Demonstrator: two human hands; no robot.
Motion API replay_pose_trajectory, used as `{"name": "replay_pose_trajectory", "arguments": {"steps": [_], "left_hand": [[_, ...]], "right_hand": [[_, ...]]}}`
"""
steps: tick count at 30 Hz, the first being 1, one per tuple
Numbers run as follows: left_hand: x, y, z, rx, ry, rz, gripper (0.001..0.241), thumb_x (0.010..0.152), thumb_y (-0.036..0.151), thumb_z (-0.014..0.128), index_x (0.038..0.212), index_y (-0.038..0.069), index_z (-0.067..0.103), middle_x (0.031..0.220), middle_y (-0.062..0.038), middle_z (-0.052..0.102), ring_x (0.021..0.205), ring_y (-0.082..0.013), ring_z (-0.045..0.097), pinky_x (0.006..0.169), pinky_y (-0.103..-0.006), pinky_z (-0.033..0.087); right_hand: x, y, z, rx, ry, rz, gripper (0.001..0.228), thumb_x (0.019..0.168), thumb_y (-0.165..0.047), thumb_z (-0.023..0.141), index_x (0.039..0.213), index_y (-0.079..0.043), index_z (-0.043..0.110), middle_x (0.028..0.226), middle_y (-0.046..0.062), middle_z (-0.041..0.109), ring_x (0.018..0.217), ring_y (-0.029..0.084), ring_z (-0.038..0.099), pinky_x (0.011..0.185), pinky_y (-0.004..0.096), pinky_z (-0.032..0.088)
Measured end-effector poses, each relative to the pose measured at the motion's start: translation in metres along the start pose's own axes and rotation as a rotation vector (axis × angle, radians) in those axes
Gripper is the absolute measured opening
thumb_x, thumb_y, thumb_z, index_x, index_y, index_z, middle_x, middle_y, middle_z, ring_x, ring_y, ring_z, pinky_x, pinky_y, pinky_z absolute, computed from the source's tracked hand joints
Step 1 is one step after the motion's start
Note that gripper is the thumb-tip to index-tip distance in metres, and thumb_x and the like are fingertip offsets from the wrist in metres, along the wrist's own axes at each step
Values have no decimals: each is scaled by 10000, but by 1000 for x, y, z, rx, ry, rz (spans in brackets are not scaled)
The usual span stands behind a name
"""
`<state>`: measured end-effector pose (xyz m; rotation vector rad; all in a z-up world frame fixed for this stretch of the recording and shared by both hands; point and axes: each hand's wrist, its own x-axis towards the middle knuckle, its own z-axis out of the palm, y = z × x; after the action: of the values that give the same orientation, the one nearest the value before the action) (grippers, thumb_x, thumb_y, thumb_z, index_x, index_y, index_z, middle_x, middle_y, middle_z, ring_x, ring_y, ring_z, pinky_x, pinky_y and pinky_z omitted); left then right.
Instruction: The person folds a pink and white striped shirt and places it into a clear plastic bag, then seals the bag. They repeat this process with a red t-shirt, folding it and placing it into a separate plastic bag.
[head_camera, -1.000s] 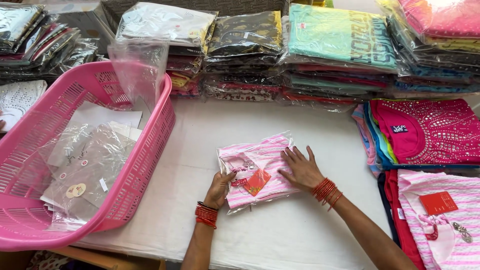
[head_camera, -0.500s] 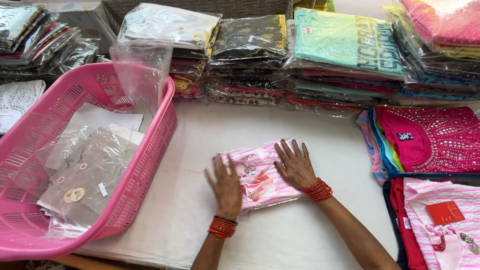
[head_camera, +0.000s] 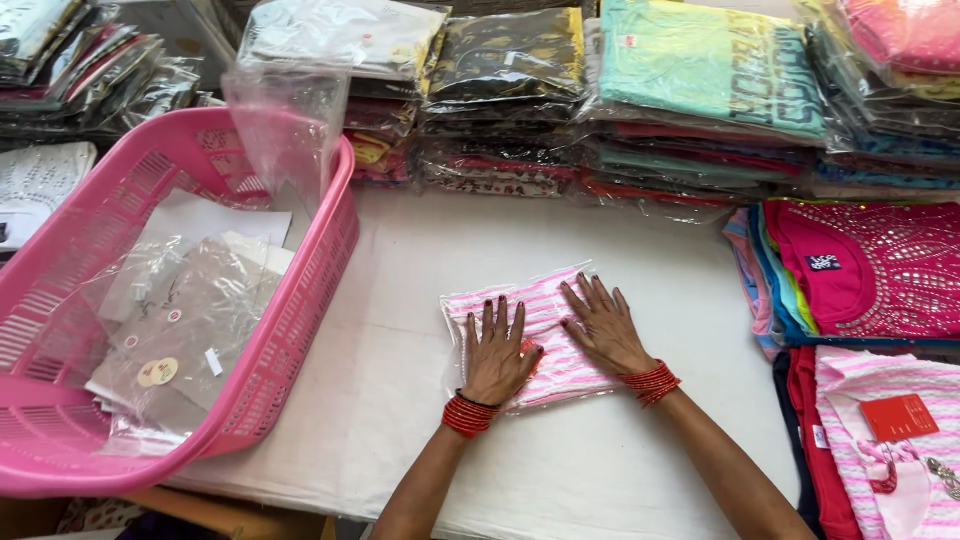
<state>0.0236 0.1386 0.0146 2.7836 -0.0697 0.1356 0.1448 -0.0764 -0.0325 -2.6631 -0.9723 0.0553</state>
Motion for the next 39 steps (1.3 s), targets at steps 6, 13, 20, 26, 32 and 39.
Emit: {"name": "replay_pose_trajectory", "arguments": {"steps": [6, 13, 20, 26, 32, 39], "left_hand": [[-44, -45, 5, -14, 279, -100, 580, 1062, 344, 513, 1539, 36, 400, 1615, -164, 360, 1551, -311, 290, 1307, -521, 146], [-15, -31, -7, 221, 357, -21, 636, 1081, 289, 459, 1594, -53, 302, 1694, -225, 267, 1581, -350, 212, 1287, -490, 126], [18, 2, 1, 91, 156, -71, 742, 1002, 559, 421, 1595, 132, 288, 1666, -173, 196, 1540, -395, 122, 1210, -647, 23], [3, -9, 29, 127, 258, -157, 916, 969, 696, 409, 1607, 63, 231, 1675, -238, 143, 1542, -453, 68, 1189, -670, -42], [-5, 4, 13, 145, 237, -302, 1071, 908, 774, 408, 1580, -24, 164, 1643, -298, 89, 1514, -490, 23, 1171, -674, -37], [-14, -25, 46, 127, 317, -352, 876, 1040, 625, 396, 1609, -12, 200, 1621, -347, 196, 1493, -517, 177, 1187, -611, 162]], "right_hand": [[-1, 5, -10, 159, 35, -9, 733, 1009, -631, 273, 1630, -263, 140, 1702, 97, 140, 1568, 288, 68, 1239, 544, 29], [40, 30, -27, 692, 161, 421, 577, 1083, -453, 355, 1621, -257, 431, 1409, 225, 584, 1192, 413, 555, 1084, 578, 471], [88, 20, -40, 189, -61, 460, 577, 886, -607, 694, 1229, -143, 713, 1238, 131, 713, 1111, 257, 675, 1002, 469, 512], [68, 17, -3, 355, 367, 264, 374, 933, -417, 702, 1006, -54, 644, 1085, 125, 577, 835, 275, 682, 689, 419, 589], [38, -14, -3, 227, 670, 282, 234, 1024, -253, 633, 1067, -39, 547, 1055, 122, 607, 727, 304, 674, 565, 431, 558], [48, 12, 14, 404, 624, 261, 180, 1063, -262, 597, 1066, -83, 572, 1002, 60, 687, 809, 224, 700, 633, 379, 571]]}}
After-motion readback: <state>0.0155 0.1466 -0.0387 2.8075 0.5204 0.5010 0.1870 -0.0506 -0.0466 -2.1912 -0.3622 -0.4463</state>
